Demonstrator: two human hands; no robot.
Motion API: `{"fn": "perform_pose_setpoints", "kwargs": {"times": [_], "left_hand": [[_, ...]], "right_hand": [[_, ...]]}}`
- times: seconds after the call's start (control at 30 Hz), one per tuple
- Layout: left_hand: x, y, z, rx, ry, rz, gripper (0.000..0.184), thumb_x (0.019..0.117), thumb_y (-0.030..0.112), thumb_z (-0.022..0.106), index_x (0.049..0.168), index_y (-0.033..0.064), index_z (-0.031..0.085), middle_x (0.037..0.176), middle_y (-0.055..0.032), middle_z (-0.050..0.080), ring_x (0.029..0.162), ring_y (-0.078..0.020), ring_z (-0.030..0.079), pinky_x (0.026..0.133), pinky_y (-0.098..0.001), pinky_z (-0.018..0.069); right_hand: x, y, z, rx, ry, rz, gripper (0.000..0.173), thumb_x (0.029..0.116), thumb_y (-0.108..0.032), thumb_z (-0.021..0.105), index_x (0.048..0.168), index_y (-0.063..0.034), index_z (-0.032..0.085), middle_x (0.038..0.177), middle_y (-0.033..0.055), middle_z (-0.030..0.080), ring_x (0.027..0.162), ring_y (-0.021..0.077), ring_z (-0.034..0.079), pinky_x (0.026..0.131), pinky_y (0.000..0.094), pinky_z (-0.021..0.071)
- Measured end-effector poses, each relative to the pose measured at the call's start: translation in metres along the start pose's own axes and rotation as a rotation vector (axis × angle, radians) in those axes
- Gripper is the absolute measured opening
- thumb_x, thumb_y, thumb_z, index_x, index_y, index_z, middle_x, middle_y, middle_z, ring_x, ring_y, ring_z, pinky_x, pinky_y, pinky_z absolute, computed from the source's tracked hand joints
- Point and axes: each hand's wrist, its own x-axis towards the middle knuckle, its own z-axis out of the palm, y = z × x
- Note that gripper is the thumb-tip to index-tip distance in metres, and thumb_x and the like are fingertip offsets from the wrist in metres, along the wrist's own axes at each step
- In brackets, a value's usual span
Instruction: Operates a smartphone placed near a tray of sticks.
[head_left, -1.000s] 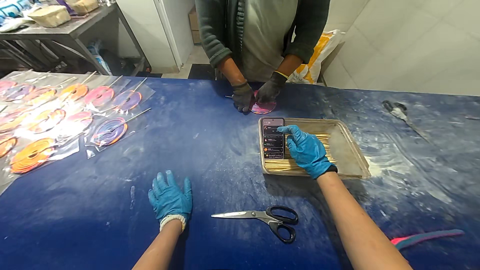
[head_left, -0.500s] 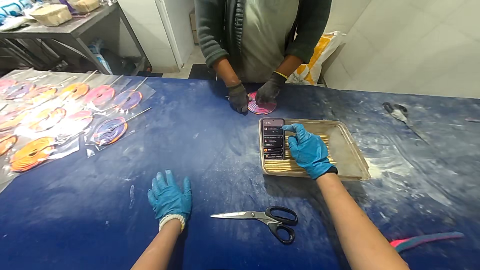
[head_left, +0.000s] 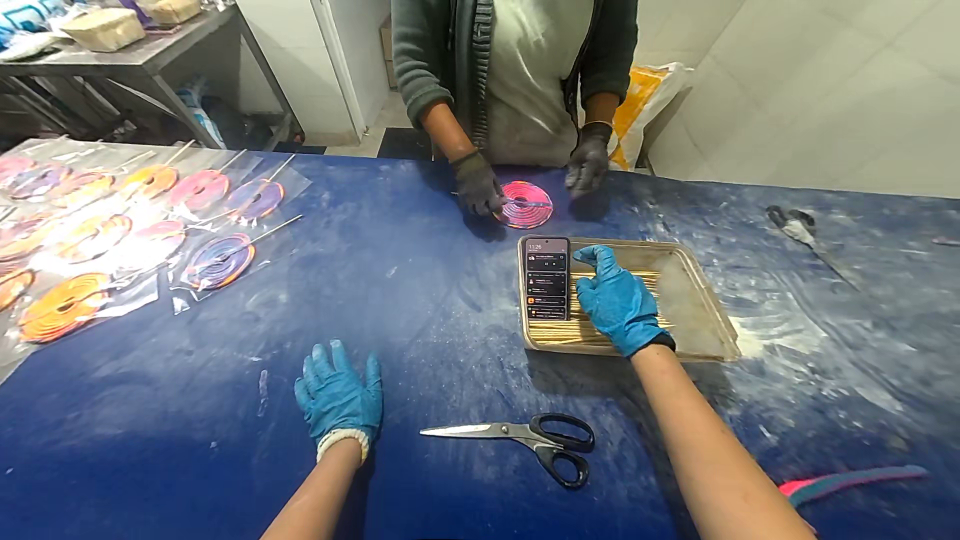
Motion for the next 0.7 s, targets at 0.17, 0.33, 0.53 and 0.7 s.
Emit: {"fn": "perform_pose_setpoints", "kwargs": {"times": [0.17,0.33,0.53,0.7], "left_hand": [[0.0005,-0.0004,0.0005,0.005,0.012,0.003,0.086,0.0956,0.071,0.034,0.156,0.0108,0.045,0.161,-0.0231,0.039,0.151,-0.0412,0.035,0.121,-0.0616,0.0253],[0.0002,0.0007,0.0,0.01,0.001,0.001,0.085,0.0963,0.07,0.034,0.156,0.0107,0.044,0.162,-0.0228,0.038,0.151,-0.0411,0.034,0.121,-0.0611,0.0249],[-0.0012,0.0008,0.0012,-0.005,0.012,0.004,0.085,0.0964,0.07,0.034,0.156,0.0096,0.044,0.162,-0.0232,0.038,0.151,-0.0423,0.034,0.121,-0.0613,0.0249],[-0.0007,0.0,0.0018,-0.006,0.007,0.004,0.085,0.0962,0.07,0.034,0.156,0.0101,0.044,0.162,-0.0233,0.038,0.152,-0.042,0.033,0.122,-0.0612,0.0238]], "right_hand": [[0.0022,0.0034,0.0021,0.055,-0.032,-0.032,0.046,0.0943,-0.014,0.062,0.139,-0.0199,0.055,0.115,0.0073,0.075,0.09,0.0368,0.073,0.074,0.0651,0.0552],[0.002,0.0038,0.0021,0.061,-0.058,-0.022,0.041,0.0949,-0.013,0.061,0.135,-0.0193,0.057,0.113,0.0063,0.076,0.091,0.0363,0.073,0.074,0.0646,0.0553],[0.002,0.0066,0.0048,0.011,-0.069,-0.017,0.042,0.0926,-0.016,0.064,0.134,-0.0219,0.058,0.109,0.0054,0.076,0.09,0.035,0.073,0.072,0.0646,0.0545],[0.0027,0.0097,0.0061,0.025,-0.084,-0.034,0.044,0.0918,-0.016,0.066,0.134,-0.0228,0.058,0.109,0.0038,0.076,0.089,0.0332,0.073,0.073,0.0631,0.055]]}}
